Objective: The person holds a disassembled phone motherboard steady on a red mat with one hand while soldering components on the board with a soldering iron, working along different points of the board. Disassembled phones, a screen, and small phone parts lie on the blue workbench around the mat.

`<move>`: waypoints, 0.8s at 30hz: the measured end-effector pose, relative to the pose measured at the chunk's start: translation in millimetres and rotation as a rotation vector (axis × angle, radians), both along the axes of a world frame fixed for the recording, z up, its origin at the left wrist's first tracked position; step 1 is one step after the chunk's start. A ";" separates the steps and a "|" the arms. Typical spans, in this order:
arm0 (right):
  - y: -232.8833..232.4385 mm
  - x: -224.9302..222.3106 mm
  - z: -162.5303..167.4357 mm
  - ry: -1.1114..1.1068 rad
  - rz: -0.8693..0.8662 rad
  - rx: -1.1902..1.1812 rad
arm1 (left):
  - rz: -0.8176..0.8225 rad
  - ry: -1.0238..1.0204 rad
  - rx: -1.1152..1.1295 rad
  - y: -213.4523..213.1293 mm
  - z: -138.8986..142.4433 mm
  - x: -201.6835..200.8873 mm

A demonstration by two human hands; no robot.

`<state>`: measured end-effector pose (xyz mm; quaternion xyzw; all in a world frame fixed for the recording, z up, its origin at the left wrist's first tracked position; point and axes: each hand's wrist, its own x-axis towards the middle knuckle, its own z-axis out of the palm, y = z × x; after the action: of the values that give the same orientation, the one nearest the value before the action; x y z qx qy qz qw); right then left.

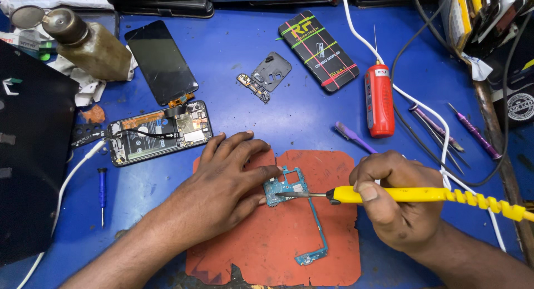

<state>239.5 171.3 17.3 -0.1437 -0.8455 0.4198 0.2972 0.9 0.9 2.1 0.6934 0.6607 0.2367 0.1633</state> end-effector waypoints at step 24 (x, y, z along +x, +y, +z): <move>1.1 -0.2 2.3 0.017 0.018 -0.049 | -0.003 -0.003 0.019 -0.5 -0.2 -1.4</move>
<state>239.3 172.5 19.6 -0.1396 -0.8336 0.4441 0.2972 -0.5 0.5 2.0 0.6955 0.6570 0.2439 0.1582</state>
